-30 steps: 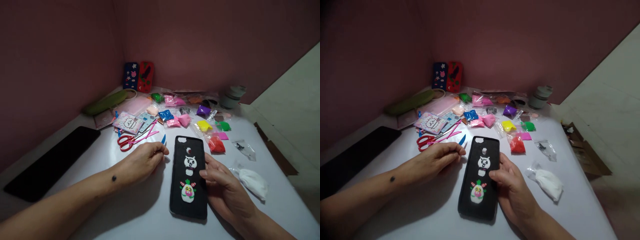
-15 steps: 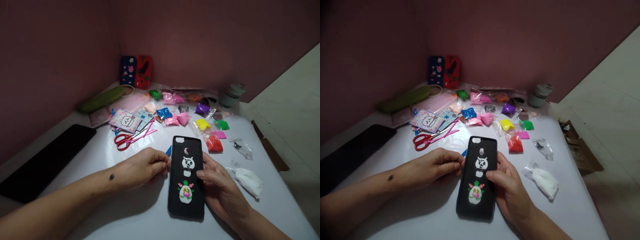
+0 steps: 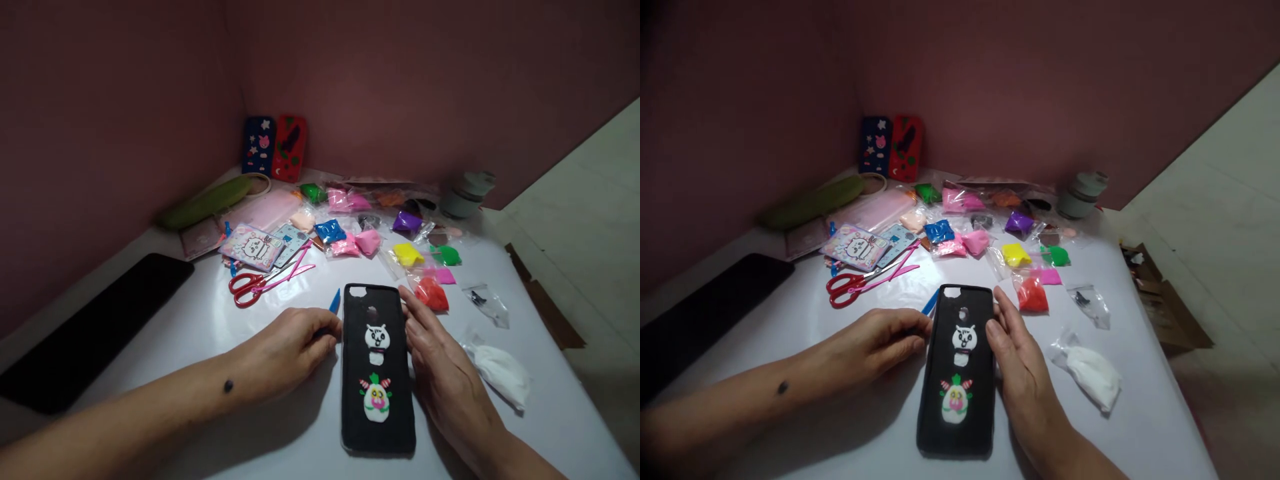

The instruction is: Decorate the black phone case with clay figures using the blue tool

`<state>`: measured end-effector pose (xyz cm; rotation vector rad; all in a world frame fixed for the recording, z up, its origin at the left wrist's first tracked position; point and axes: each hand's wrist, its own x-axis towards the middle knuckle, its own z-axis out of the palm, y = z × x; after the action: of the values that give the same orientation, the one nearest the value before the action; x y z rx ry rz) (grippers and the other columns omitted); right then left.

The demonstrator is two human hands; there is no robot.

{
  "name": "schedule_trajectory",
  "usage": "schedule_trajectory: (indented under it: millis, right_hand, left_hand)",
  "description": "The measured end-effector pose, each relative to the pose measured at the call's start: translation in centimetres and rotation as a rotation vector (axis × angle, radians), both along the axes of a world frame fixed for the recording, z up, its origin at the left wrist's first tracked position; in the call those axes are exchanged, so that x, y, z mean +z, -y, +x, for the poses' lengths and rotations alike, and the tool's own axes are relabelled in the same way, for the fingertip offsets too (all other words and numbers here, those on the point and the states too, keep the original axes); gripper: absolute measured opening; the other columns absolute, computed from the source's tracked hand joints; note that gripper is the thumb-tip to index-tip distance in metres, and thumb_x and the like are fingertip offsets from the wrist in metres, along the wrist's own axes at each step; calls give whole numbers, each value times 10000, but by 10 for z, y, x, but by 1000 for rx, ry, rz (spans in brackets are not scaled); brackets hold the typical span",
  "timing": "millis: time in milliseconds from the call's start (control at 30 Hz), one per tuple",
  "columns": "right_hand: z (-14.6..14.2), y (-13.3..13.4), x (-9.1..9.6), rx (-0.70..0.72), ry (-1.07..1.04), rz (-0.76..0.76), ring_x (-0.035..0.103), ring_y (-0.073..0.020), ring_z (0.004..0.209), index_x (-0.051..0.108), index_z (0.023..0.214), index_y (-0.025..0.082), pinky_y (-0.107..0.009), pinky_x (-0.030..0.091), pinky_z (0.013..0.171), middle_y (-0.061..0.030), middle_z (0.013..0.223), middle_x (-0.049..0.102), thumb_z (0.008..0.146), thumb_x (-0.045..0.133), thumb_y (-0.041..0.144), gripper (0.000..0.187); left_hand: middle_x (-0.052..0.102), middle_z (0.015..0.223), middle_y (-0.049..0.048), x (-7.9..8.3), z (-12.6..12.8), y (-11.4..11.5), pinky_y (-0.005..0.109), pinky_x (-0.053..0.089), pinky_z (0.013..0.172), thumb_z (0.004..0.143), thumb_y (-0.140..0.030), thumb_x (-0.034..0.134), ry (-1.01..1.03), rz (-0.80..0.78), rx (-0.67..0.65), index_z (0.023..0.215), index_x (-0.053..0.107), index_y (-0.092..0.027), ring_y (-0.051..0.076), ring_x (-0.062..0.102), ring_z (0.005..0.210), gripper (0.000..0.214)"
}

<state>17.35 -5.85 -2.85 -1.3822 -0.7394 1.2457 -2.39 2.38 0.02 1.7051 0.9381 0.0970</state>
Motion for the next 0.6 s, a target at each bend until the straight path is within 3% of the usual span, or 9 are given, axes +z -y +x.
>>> schedule_trajectory:
  millis: [267,467,600]
  right_hand:
    - [3,-3,11,35,279,-56,347,-230,1370,509,1334,374,-406,192,1153,31,1460,463,854,573,527,507]
    - [3,-8,15,10,312,-91,370,-270,1352,589,1256,368,-439,219,1144,17,1418,513,813,591,575,489]
    - [4,-7,12,-31,256,-62,414,-299,1319,624,1228,339,-433,323,1093,-17,1344,584,793,664,483,460]
  left_hand:
    - [527,604,-29,-2,0,3,209,383,499,879,-250,414,-17,109,20,971,626,-168,118,502,510,245]
    - [647,839,41,-3,-1,6,261,427,657,844,-175,436,-22,278,38,962,634,-157,167,572,725,231]
    - [654,879,59,-4,-2,6,287,420,690,838,-168,442,-34,325,30,953,627,-154,182,571,762,219]
